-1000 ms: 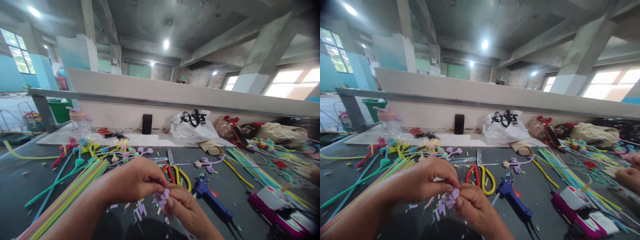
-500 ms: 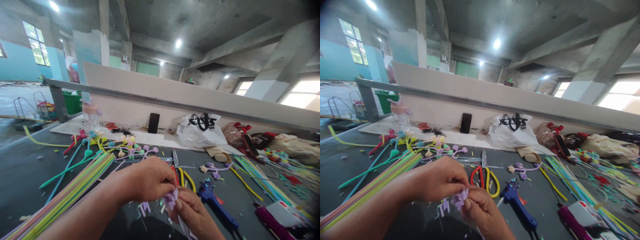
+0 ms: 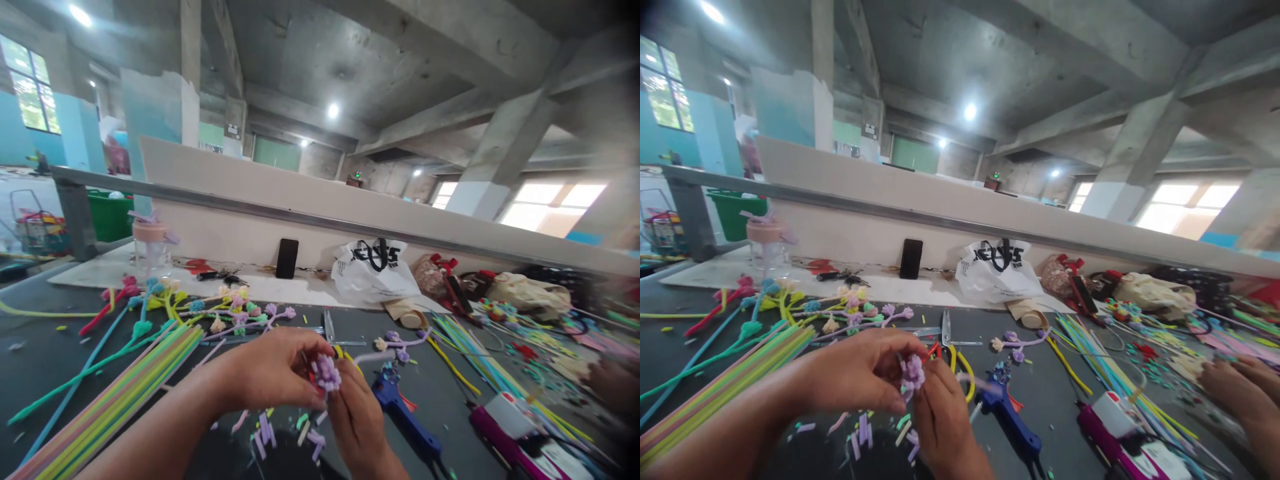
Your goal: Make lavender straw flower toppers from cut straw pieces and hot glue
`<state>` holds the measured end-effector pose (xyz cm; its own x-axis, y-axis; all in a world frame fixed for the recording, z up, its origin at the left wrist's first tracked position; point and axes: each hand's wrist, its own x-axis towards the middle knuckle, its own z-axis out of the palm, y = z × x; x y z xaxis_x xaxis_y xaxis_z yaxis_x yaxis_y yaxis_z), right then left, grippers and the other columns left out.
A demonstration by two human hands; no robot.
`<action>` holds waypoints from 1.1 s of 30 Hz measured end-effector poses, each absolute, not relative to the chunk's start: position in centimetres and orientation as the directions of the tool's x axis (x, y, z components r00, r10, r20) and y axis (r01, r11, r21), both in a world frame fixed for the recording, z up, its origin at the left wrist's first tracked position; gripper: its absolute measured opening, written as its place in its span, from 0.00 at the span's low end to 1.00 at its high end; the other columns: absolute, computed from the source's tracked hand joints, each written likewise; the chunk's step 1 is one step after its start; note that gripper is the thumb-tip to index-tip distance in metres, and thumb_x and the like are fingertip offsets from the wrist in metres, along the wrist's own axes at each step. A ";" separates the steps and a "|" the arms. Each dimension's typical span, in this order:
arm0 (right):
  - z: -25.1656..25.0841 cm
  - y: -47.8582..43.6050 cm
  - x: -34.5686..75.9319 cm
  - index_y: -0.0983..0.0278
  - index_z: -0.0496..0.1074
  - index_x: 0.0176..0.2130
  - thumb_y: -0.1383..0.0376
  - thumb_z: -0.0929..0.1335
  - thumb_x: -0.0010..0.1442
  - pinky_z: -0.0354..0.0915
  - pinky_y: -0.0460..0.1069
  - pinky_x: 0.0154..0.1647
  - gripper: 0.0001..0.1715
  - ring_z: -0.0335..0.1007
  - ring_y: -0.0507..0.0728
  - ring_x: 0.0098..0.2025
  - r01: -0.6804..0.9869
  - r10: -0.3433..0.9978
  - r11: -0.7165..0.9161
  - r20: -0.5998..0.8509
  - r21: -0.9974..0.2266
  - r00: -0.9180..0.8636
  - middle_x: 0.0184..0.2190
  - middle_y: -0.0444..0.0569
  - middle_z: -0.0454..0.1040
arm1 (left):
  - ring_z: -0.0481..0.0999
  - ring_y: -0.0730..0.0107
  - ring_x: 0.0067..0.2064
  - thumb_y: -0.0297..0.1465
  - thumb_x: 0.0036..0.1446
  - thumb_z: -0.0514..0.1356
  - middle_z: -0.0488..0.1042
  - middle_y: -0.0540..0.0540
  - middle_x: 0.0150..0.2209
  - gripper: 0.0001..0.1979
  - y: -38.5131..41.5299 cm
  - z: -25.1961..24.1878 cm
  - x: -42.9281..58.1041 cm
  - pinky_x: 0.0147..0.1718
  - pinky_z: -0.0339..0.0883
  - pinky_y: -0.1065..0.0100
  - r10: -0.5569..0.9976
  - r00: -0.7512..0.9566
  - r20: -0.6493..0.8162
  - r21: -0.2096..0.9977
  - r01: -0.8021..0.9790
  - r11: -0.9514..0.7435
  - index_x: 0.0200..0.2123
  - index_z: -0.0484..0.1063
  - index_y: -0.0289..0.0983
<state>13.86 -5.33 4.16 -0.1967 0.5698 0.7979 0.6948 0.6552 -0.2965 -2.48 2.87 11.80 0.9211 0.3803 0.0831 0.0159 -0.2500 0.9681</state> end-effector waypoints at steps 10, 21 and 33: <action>4.1 -5.2 13.1 0.62 0.67 0.35 0.72 0.58 0.62 0.61 0.48 0.35 0.11 0.64 0.54 0.33 0.656 0.622 0.601 0.783 -0.456 -0.026 0.30 0.48 0.68 | 0.68 0.73 0.32 0.21 0.40 0.60 0.69 0.51 0.35 0.23 2.0 12.1 -2.0 0.30 0.63 0.72 0.463 0.874 0.150 0.922 0.045 -0.384 0.43 0.66 0.37; 4.2 -4.9 12.5 0.63 0.63 0.24 0.65 0.58 0.64 0.56 0.46 0.28 0.17 0.59 0.52 0.27 0.577 0.687 0.558 0.722 -0.597 0.082 0.23 0.44 0.63 | 0.68 0.75 0.29 0.23 0.43 0.58 0.68 0.47 0.42 0.21 1.8 11.8 -1.5 0.31 0.65 0.69 0.632 0.746 0.211 0.851 0.178 -0.494 0.45 0.67 0.37; 4.1 -4.6 12.8 0.63 0.64 0.23 0.65 0.57 0.63 0.56 0.46 0.27 0.18 0.60 0.52 0.25 0.649 0.717 0.513 0.696 -0.562 0.037 0.21 0.45 0.63 | 0.68 0.79 0.27 0.22 0.42 0.59 0.64 0.47 0.44 0.23 2.7 10.9 -1.1 0.27 0.66 0.71 0.638 0.744 0.200 0.921 0.081 -0.382 0.46 0.64 0.38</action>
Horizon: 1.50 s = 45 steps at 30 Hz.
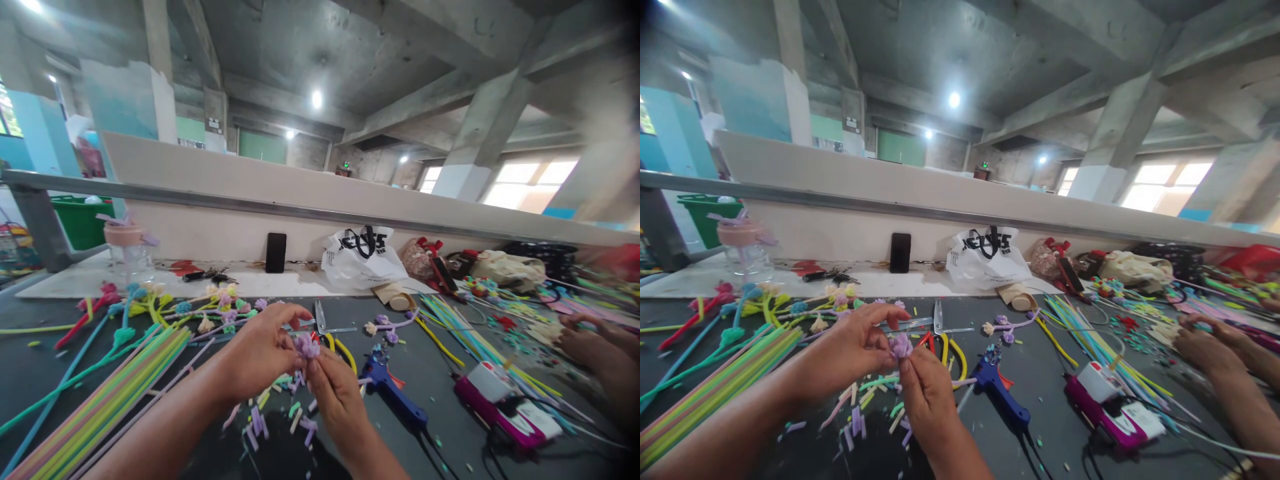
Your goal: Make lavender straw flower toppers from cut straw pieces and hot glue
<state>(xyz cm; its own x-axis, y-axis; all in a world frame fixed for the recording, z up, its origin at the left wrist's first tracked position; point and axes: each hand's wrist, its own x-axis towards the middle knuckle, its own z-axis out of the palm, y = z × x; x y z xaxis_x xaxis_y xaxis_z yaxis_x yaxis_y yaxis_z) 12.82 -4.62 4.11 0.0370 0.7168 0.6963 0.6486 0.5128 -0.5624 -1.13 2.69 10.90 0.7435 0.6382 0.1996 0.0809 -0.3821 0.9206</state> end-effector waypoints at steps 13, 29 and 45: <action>3.8 -4.5 13.0 0.63 0.68 0.31 0.69 0.58 0.62 0.60 0.47 0.31 0.12 0.65 0.53 0.30 0.698 0.655 0.552 0.755 -0.456 -0.025 0.26 0.47 0.69 | 0.72 0.74 0.27 0.25 0.45 0.62 0.69 0.53 0.28 0.23 3.6 10.2 -1.1 0.31 0.65 0.69 0.570 0.818 0.073 0.995 -0.023 -0.095 0.46 0.62 0.36; 3.9 -5.2 12.4 0.63 0.59 0.21 0.60 0.58 0.63 0.52 0.45 0.22 0.20 0.54 0.49 0.20 0.438 0.811 0.508 0.584 -0.742 0.049 0.17 0.41 0.58 | 0.70 0.72 0.38 0.25 0.50 0.60 0.68 0.49 0.40 0.13 2.8 11.9 -2.3 0.38 0.65 0.69 0.342 0.896 0.283 0.820 -0.041 -0.571 0.41 0.71 0.39; 2.6 -4.9 11.9 0.66 0.66 0.25 0.53 0.68 0.54 0.52 0.41 0.14 0.19 0.50 0.45 0.14 -0.484 0.958 0.230 0.285 -0.844 -0.042 0.15 0.38 0.57 | 0.68 0.73 0.36 0.23 0.52 0.58 0.68 0.50 0.34 0.05 3.0 12.0 -2.6 0.37 0.63 0.70 0.246 0.906 0.343 0.719 -0.084 -0.690 0.33 0.69 0.37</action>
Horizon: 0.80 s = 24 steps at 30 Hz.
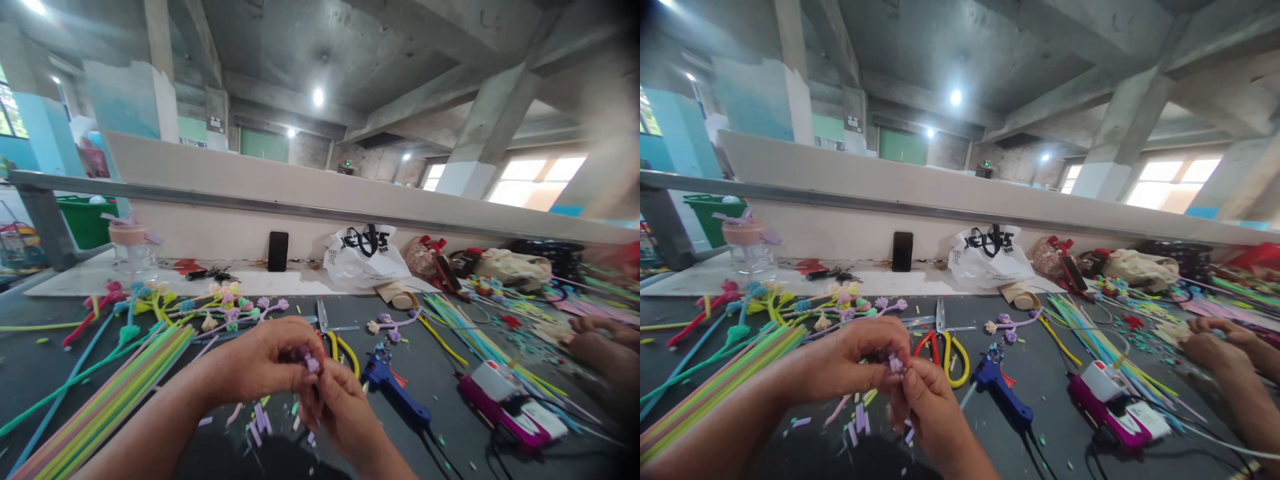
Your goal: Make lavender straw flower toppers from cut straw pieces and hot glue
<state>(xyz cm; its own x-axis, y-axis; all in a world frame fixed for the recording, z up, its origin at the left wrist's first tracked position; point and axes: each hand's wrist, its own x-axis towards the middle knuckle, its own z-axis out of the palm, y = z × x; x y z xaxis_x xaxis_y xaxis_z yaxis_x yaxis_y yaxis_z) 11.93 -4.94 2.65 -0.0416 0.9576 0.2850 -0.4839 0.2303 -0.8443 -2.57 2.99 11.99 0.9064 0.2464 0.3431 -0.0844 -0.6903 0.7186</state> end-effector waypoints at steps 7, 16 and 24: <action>3.5 -5.0 11.7 0.67 0.68 0.22 0.55 0.73 0.48 0.54 0.42 0.16 0.18 0.49 0.45 0.15 -0.580 0.974 0.113 0.205 -0.807 -0.095 0.13 0.38 0.56 | 0.69 0.73 0.37 0.21 0.48 0.60 0.68 0.51 0.33 0.07 2.9 11.8 -2.5 0.38 0.63 0.70 0.249 0.899 0.360 0.744 -0.115 -0.658 0.31 0.70 0.37; 3.8 -5.2 11.7 0.70 0.72 0.26 0.59 0.73 0.48 0.57 0.43 0.18 0.15 0.54 0.45 0.17 -0.660 0.963 0.003 0.180 -0.751 -0.201 0.18 0.42 0.64 | 0.69 0.73 0.38 0.24 0.50 0.61 0.70 0.50 0.34 0.05 3.4 12.0 -2.6 0.39 0.63 0.71 0.179 0.913 0.366 0.750 -0.175 -0.638 0.32 0.72 0.36; 2.6 -4.9 11.8 0.68 0.74 0.26 0.64 0.74 0.46 0.53 0.43 0.18 0.09 0.53 0.46 0.17 -0.696 0.966 0.010 0.187 -0.718 -0.180 0.17 0.41 0.64 | 0.69 0.71 0.41 0.25 0.49 0.62 0.70 0.49 0.37 0.09 3.2 11.4 -2.1 0.42 0.63 0.68 0.166 0.919 0.357 0.818 -0.222 -0.531 0.36 0.73 0.38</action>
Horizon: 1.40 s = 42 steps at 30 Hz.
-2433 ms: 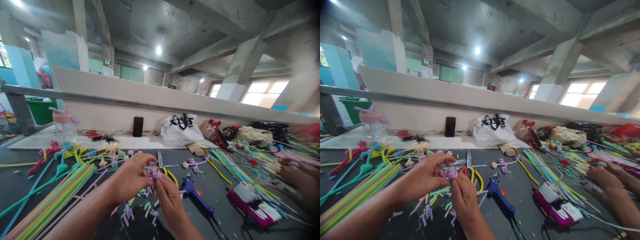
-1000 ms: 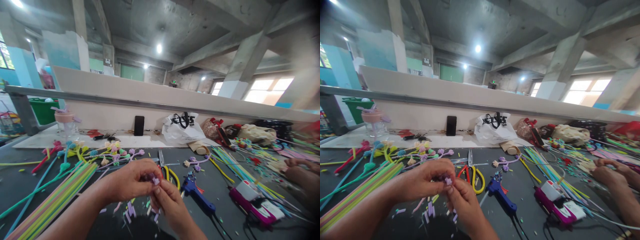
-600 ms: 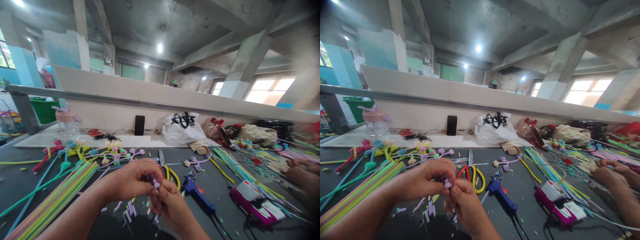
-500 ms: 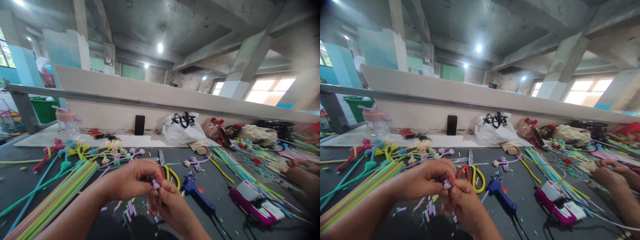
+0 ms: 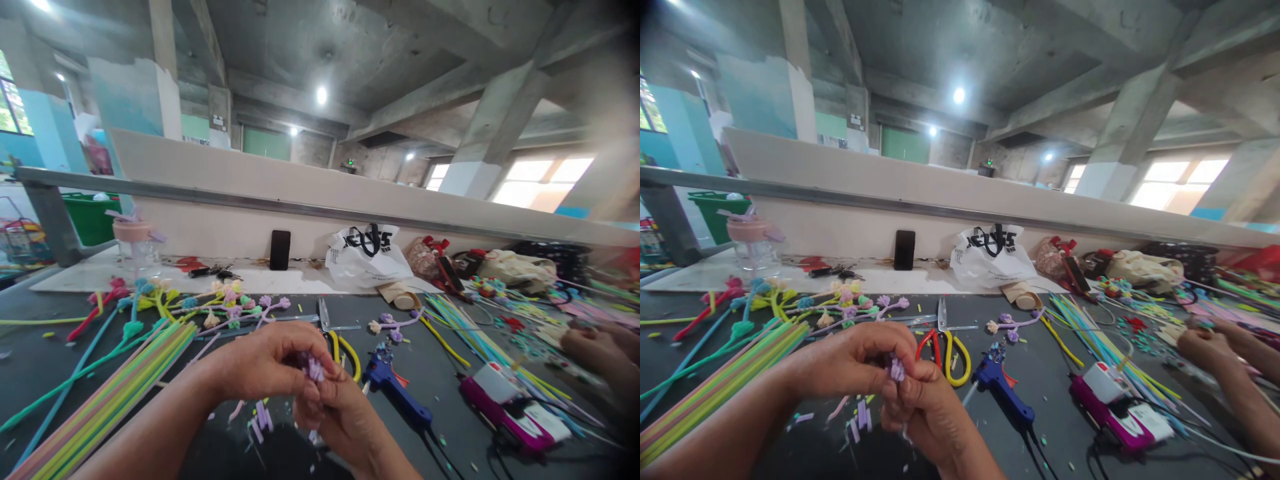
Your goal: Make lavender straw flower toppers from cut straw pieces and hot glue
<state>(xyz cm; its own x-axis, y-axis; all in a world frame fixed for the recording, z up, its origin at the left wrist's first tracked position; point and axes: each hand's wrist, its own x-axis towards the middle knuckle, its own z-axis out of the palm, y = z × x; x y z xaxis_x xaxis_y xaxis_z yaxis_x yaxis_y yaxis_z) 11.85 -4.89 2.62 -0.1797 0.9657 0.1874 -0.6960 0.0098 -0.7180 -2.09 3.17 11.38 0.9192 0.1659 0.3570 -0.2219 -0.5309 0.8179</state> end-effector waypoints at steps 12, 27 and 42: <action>3.6 -4.9 12.5 0.67 0.72 0.25 0.61 0.72 0.49 0.48 0.42 0.18 0.11 0.47 0.46 0.18 -0.712 0.942 0.213 0.335 -0.669 -0.033 0.17 0.39 0.56 | 0.68 0.74 0.33 0.26 0.50 0.59 0.69 0.50 0.29 0.02 1.6 12.6 -1.8 0.33 0.61 0.72 0.555 0.754 0.352 0.849 -0.008 -0.528 0.26 0.71 0.35; 3.8 -4.8 12.3 0.67 0.74 0.27 0.60 0.71 0.51 0.49 0.40 0.16 0.11 0.44 0.44 0.17 -0.709 0.957 0.236 0.286 -0.664 0.050 0.17 0.39 0.57 | 0.67 0.74 0.29 0.27 0.50 0.56 0.69 0.51 0.28 0.05 1.0 12.3 -1.0 0.28 0.62 0.71 0.611 0.738 0.286 0.822 0.138 -0.552 0.28 0.71 0.36; 3.7 -4.6 12.1 0.67 0.70 0.24 0.62 0.70 0.52 0.50 0.42 0.18 0.12 0.48 0.45 0.17 -0.705 0.965 0.214 0.260 -0.676 0.044 0.18 0.41 0.60 | 0.68 0.73 0.31 0.26 0.52 0.57 0.70 0.51 0.26 0.06 1.3 12.5 -1.2 0.31 0.60 0.70 0.579 0.685 0.441 0.682 0.163 -0.713 0.24 0.70 0.36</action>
